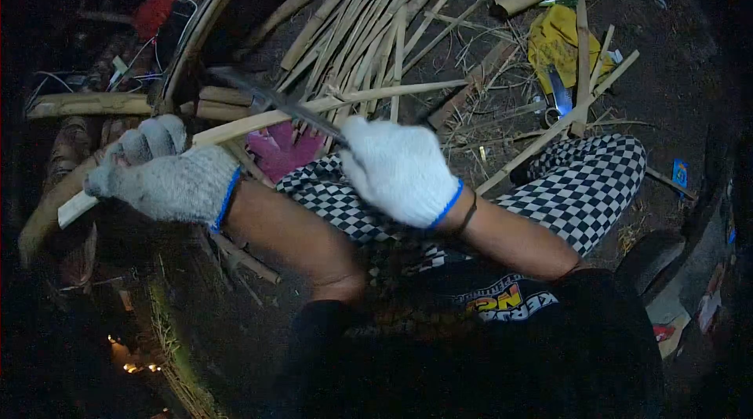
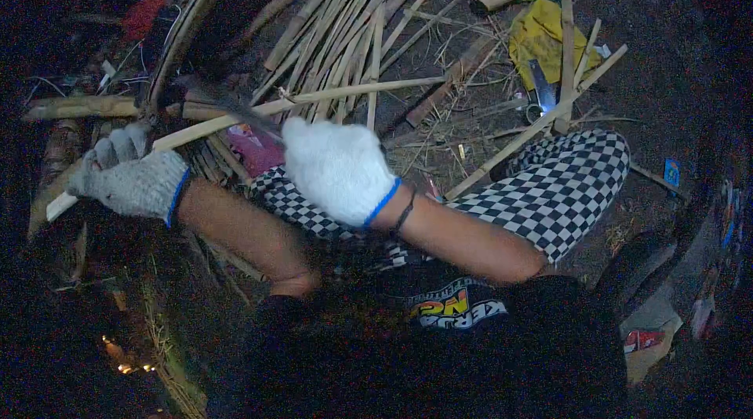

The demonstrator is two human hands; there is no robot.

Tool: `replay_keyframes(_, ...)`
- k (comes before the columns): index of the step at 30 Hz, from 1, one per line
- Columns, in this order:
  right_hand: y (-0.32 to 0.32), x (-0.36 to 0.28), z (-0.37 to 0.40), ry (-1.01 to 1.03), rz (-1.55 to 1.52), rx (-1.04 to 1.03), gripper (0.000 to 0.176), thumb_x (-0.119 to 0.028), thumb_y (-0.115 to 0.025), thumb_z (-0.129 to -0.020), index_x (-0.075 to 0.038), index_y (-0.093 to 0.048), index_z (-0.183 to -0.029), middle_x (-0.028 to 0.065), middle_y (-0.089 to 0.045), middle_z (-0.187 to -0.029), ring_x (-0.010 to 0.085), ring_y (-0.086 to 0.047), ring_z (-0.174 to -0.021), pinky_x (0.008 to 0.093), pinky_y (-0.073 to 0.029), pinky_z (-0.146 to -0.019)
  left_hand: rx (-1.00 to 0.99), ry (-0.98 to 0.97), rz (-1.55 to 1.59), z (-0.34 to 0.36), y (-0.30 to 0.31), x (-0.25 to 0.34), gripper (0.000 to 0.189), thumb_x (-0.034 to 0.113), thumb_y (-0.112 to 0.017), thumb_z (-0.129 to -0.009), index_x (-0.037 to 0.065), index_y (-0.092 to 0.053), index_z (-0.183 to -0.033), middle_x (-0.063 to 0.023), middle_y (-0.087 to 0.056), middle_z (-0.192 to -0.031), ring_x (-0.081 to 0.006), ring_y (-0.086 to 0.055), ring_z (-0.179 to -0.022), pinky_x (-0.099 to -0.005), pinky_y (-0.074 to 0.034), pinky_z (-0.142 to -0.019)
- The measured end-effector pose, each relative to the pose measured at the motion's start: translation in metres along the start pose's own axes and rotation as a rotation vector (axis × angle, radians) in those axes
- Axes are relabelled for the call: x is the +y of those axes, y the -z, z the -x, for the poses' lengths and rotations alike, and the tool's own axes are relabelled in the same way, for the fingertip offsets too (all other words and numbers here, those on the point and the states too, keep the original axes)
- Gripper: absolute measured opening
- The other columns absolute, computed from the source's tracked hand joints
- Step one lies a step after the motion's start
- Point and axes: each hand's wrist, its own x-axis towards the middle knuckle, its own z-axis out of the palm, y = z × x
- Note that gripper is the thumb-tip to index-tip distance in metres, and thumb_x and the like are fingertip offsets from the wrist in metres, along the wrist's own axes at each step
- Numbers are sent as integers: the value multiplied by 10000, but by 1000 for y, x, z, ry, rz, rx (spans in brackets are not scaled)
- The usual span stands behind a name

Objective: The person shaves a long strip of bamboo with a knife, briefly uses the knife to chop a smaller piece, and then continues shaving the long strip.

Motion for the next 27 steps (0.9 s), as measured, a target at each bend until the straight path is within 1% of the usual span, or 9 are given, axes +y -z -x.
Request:
replay_keyframes(2, -5, 2, 4, 146, -124, 40, 184, -232, -537, -830, -55, -504, -871, 174, -593, -693, 364, -604, -654, 467, -483, -580, -5, -12, 64, 8, -6, 4, 248, 285, -489, -850, 134, -362, -699, 19, -262, -516, -109, -238, -402, -261, -212, -375)
replay_keyframes(6, -36, 54, -2, -85, -7, 34, 190, -229, -539, -825, -44, -504, -847, 179, -594, -695, 373, -607, -674, 476, -484, -591, -78, 16, 9, -20, 14, -11, 298, 354, -482, -870, 132, -371, -706, 21, -276, -533, -110, -247, -416, -271, -217, -376)
replay_keyframes(7, -34, 42, -3, -100, 8, 36, 189, -227, -539, -828, -43, -503, -847, 186, -593, -692, 372, -608, -680, 474, -485, -593, 48, -198, -67, -18, 10, -21, 346, 378, -468, -919, 91, -421, -732, 14, -290, -517, -101, -233, -361, -255, -203, -333)
replay_keyframes(10, -14, 14, 0, -171, 24, -18, 178, -218, -548, -830, -47, -500, -840, 184, -582, -681, 363, -604, -674, 464, -484, -579, -3, -3, 74, 1, 1, -2, 335, 367, -451, -926, 93, -426, -736, 2, -324, -525, -104, -258, -368, -256, -210, -332)
replay_keyframes(13, -18, 31, 9, 56, 13, 9, 181, -219, -536, -819, -44, -529, -866, 166, -613, -719, 338, -629, -671, 447, -513, -582, -28, -50, 37, 7, -1, -1, 334, 386, -451, -909, 95, -405, -753, -1, -334, -549, -116, -286, -403, -269, -254, -355)
replay_keyframes(18, -13, 29, 11, -96, 88, 16, 168, -185, -519, -814, -24, -524, -860, 176, -611, -688, 351, -630, -652, 452, -505, -573, 47, -80, -117, 3, -1, -3, 360, 431, -438, -887, 94, -389, -768, -5, -331, -577, -131, -320, -447, -296, -345, -386)
replay_keyframes(22, -6, 26, 5, 65, -26, -26, 208, -249, -566, -825, -58, -494, -865, 158, -588, -706, 346, -609, -676, 460, -480, -582, -119, -133, -86, 11, 3, 0, 371, 438, -419, -882, 81, -420, -783, -14, -318, -588, -134, -314, -439, -318, -390, -391)
replay_keyframes(24, -29, 77, 5, -95, 83, -18, 217, -255, -562, -818, -56, -499, -878, 153, -588, -723, 346, -607, -696, 455, -480, -590, -109, -88, -87, 15, -3, 7, 371, 434, -407, -886, 81, -417, -771, -13, -302, -582, -128, -303, -438, -316, -396, -393)
replay_keyframes(27, -24, 76, -1, -77, 111, 26, 192, -227, -535, -830, -43, -504, -880, 169, -584, -691, 362, -601, -680, 454, -475, -584, -348, 39, 213, 5, 12, -8, 412, 496, -494, -868, 109, -407, -757, 14, -292, -587, -111, -273, -442, -281, -287, -394)
